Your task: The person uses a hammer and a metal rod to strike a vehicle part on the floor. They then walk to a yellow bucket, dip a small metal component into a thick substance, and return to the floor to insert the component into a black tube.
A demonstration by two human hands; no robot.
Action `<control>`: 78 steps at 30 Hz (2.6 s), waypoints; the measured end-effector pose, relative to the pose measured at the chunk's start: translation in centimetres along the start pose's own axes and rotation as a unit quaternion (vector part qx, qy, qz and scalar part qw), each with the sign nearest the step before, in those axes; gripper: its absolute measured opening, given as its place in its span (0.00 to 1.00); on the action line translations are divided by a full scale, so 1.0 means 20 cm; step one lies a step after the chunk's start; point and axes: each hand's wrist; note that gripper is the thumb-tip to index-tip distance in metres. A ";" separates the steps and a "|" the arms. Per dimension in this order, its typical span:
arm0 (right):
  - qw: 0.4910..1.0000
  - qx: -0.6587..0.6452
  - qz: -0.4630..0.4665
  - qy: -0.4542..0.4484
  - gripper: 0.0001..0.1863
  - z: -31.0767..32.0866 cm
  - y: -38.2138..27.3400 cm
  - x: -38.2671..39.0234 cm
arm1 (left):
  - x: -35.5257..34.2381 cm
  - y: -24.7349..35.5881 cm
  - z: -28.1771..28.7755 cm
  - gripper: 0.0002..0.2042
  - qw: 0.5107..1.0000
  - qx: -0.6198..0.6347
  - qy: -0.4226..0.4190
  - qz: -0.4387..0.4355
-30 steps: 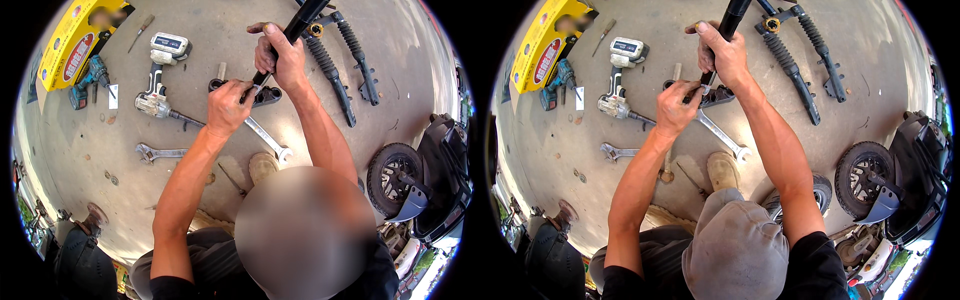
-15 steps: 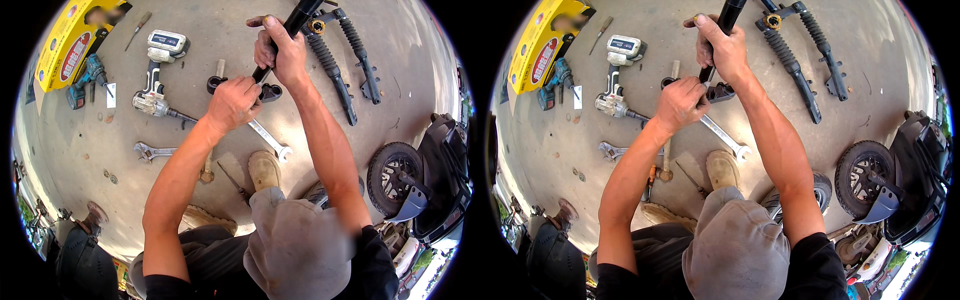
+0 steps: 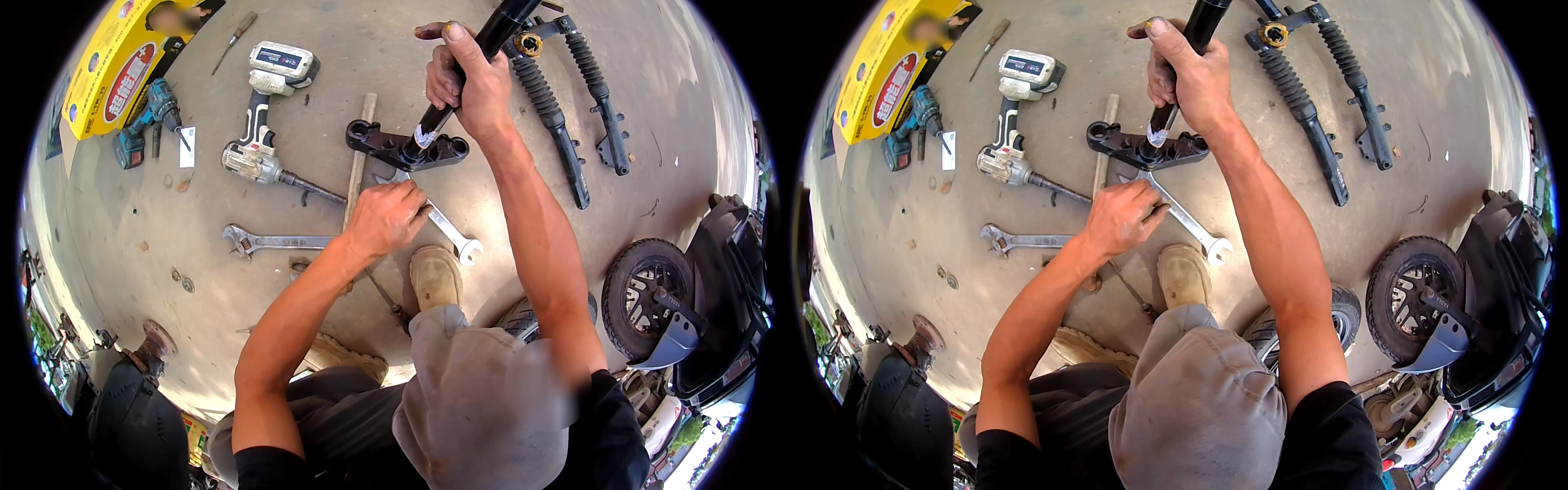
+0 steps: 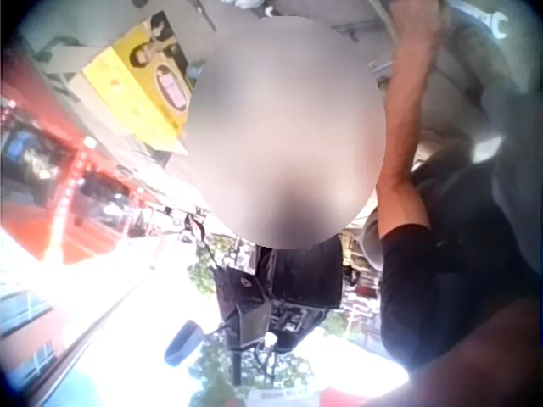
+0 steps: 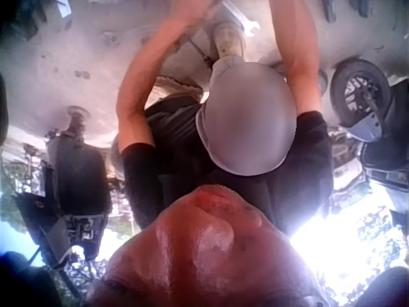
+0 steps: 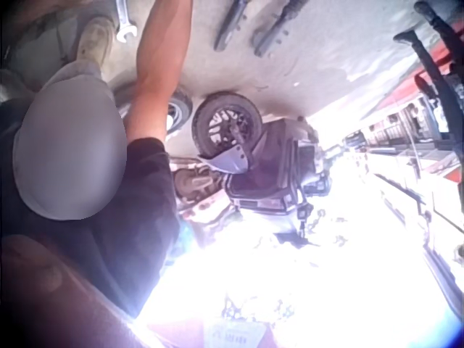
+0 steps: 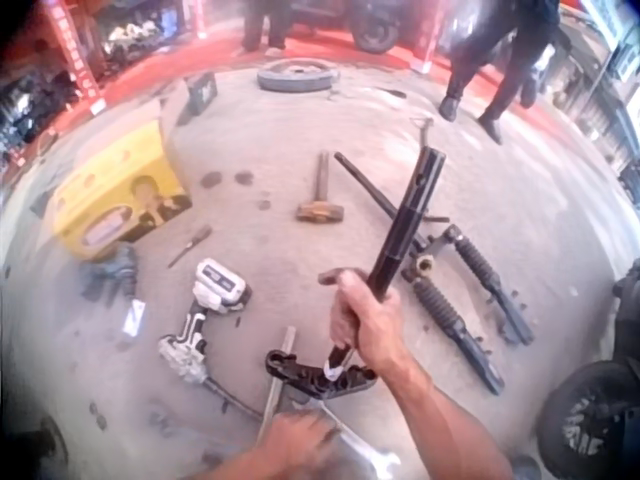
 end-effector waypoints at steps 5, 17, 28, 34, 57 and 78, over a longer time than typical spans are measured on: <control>1.000 0.023 0.003 -0.010 0.30 -0.03 -0.02 0.03 | 0.07 -0.02 -0.03 0.07 0.999 -0.017 -0.032 0.032; 0.995 0.076 0.009 0.061 0.27 -0.09 -0.02 0.13 | 0.04 -0.07 0.13 0.13 0.979 0.049 0.012 0.198; 0.999 -0.039 0.020 0.029 0.25 0.15 -0.09 0.29 | -0.19 0.12 0.17 0.16 0.946 0.199 0.017 0.255; 0.989 -0.139 0.018 -0.047 0.26 0.25 -0.14 0.26 | -0.22 0.21 0.10 0.13 0.953 0.194 0.072 0.221; 0.995 -0.084 0.011 -0.047 0.26 0.13 -0.06 0.24 | -0.25 0.06 0.10 0.09 0.937 0.245 0.027 0.248; 0.999 -0.045 0.013 -0.005 0.26 -0.01 -0.03 0.23 | -0.21 0.00 0.11 0.11 0.890 0.332 0.031 0.311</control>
Point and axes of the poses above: each hand's wrist, its own x-axis away from the middle knuckle, its own z-axis out of the back of the hand, y = z × x, and after that the axes turned 10 degrees about z, right-handed
